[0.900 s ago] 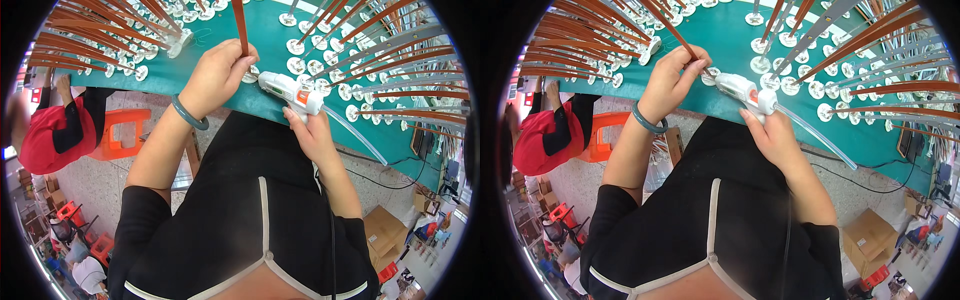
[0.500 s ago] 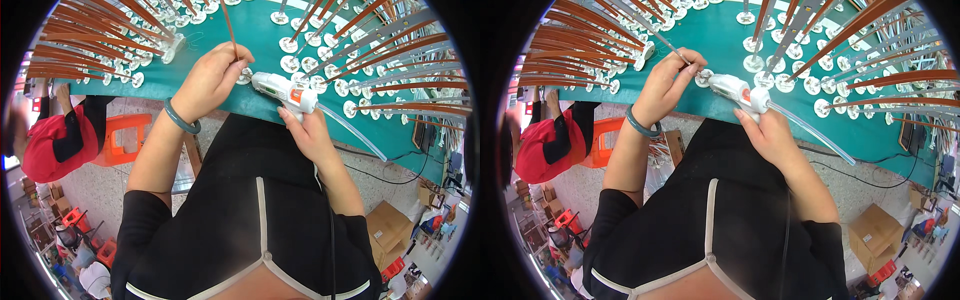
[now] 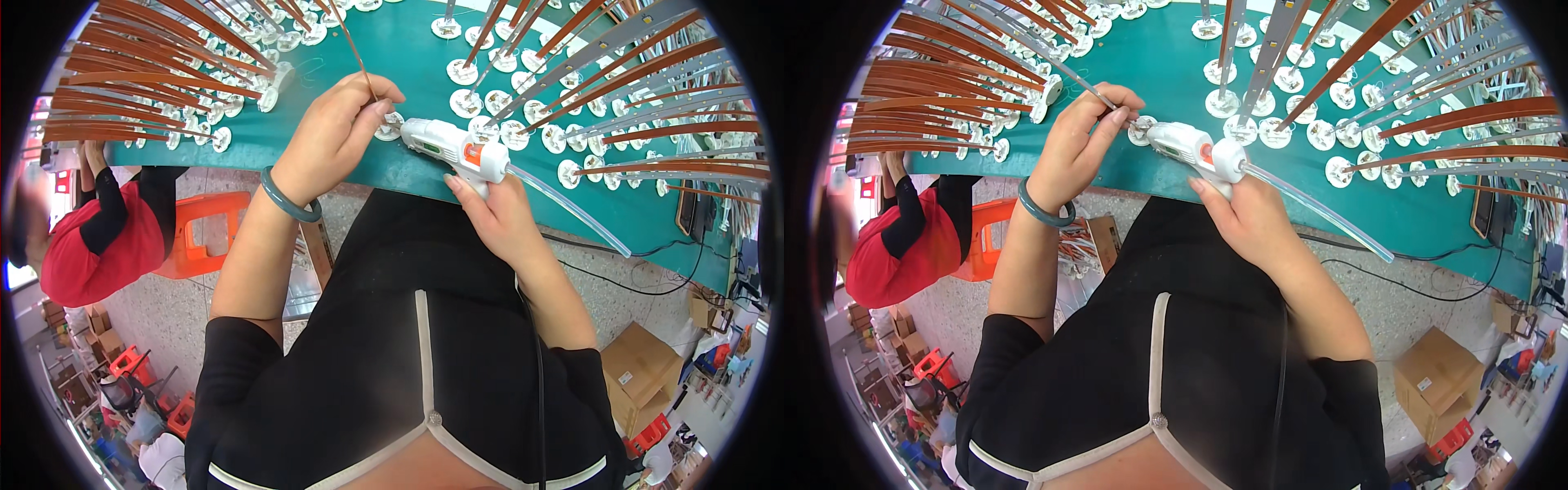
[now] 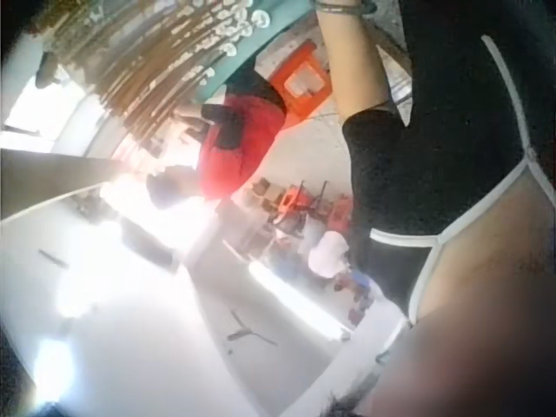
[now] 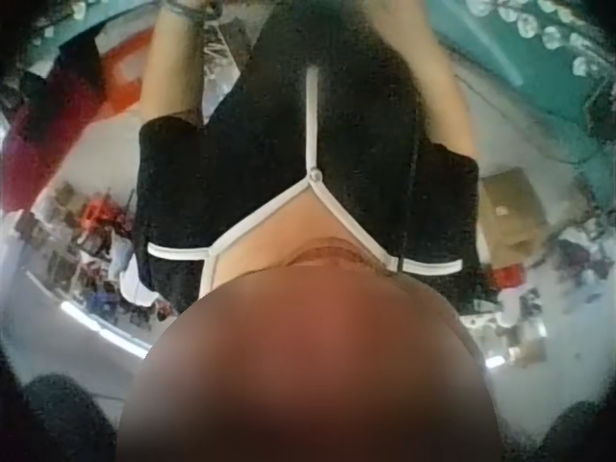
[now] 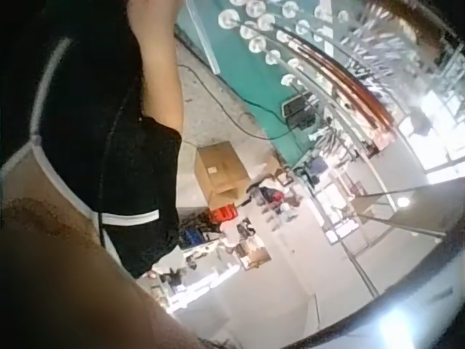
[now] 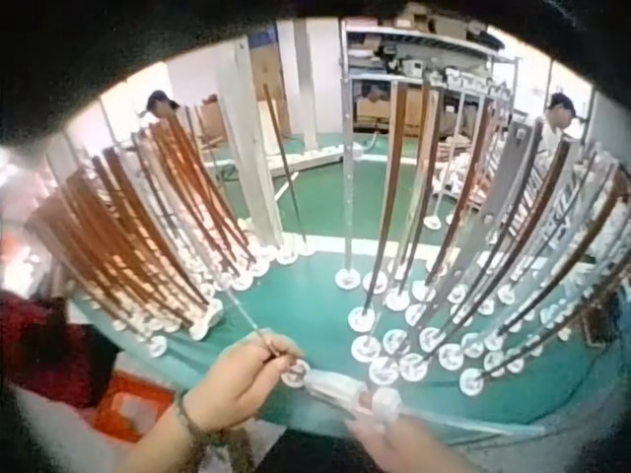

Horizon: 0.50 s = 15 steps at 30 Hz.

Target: Applying hot glue to circular bases and inserting wooden sticks at a manual workstation.

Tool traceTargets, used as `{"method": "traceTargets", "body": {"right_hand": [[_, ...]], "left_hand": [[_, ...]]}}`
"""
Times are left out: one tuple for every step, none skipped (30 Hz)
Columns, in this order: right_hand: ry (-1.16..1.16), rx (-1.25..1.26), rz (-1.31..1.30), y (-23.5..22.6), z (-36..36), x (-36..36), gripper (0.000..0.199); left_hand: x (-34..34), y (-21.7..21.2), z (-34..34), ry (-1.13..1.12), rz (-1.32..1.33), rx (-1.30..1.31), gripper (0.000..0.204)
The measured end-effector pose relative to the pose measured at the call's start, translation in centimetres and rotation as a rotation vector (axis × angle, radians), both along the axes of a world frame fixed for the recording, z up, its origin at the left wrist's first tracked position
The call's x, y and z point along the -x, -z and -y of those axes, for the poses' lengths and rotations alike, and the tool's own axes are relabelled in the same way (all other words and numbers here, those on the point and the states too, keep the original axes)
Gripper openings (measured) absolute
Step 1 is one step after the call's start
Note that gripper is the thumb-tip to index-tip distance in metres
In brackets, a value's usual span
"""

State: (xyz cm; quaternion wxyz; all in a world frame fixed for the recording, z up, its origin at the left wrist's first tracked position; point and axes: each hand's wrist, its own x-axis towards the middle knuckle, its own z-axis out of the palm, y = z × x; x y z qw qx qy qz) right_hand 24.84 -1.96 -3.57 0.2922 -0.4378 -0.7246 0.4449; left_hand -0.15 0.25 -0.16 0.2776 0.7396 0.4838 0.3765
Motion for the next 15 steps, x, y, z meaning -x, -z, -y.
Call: {"method": "traceTargets", "body": {"right_hand": [[0.002, 0.004, 0.013, -0.02, 0.04, -0.05, 0.029], [0.004, 0.009, 0.025, -0.04, 0.06, -0.09, 0.029], [0.004, 0.009, 0.025, -0.05, 0.06, -0.14, 0.029], [-0.001, 0.019, 0.025, -0.07, 0.05, -0.2, 0.03], [-0.006, 0.028, 0.026, -0.07, 0.05, -0.22, 0.03], [-0.005, 0.028, 0.025, -0.06, 0.06, -0.22, 0.03], [-0.001, 0.017, 0.024, -0.02, 0.08, -0.21, 0.03], [0.003, 0.006, 0.022, 0.02, 0.09, -0.2, 0.03], [0.002, 0.005, 0.022, 0.1, 0.08, -0.19, 0.03], [0.004, -0.029, 0.028, 0.2, 0.08, -0.19, 0.029], [0.005, -0.064, 0.035, 0.24, 0.05, -0.18, 0.029], [0.006, -0.066, 0.035, 0.16, 0.06, -0.21, 0.029], [0.004, -0.027, 0.034, 0.04, 0.07, -0.25, 0.029], [0.001, 0.012, 0.033, -0.05, 0.06, -0.28, 0.028], [0.002, 0.009, 0.032, 0.0, 0.04, -0.3, 0.028]], "left_hand": [[-0.03, -0.03, 0.02, -0.003, -0.004, 0.006, 0.016], [-0.04, -0.05, 0.02, -0.006, -0.008, 0.012, 0.016], [-0.05, -0.06, 0.03, -0.005, -0.009, 0.012, 0.016], [-0.05, -0.05, 0.03, -0.006, -0.007, 0.015, 0.017], [-0.05, -0.05, 0.03, -0.006, -0.006, 0.019, 0.017], [-0.04, -0.02, 0.01, -0.006, -0.006, 0.018, 0.017], [-0.01, 0.04, -0.02, -0.007, -0.006, 0.019, 0.017], [0.01, 0.09, -0.05, -0.008, -0.006, 0.02, 0.018], [0.01, 0.15, -0.06, -0.009, -0.007, 0.019, 0.018], [0.02, 0.2, -0.07, -0.013, -0.004, 0.022, 0.018], [0.03, 0.21, -0.08, -0.017, -0.002, 0.024, 0.018], [0.0, 0.18, -0.09, -0.016, -0.002, 0.022, 0.018], [-0.03, 0.13, -0.09, -0.018, -0.003, 0.024, 0.018], [-0.06, 0.08, -0.09, -0.02, -0.005, 0.025, 0.018], [-0.08, 0.06, -0.08, -0.02, -0.005, 0.021, 0.018]]}}
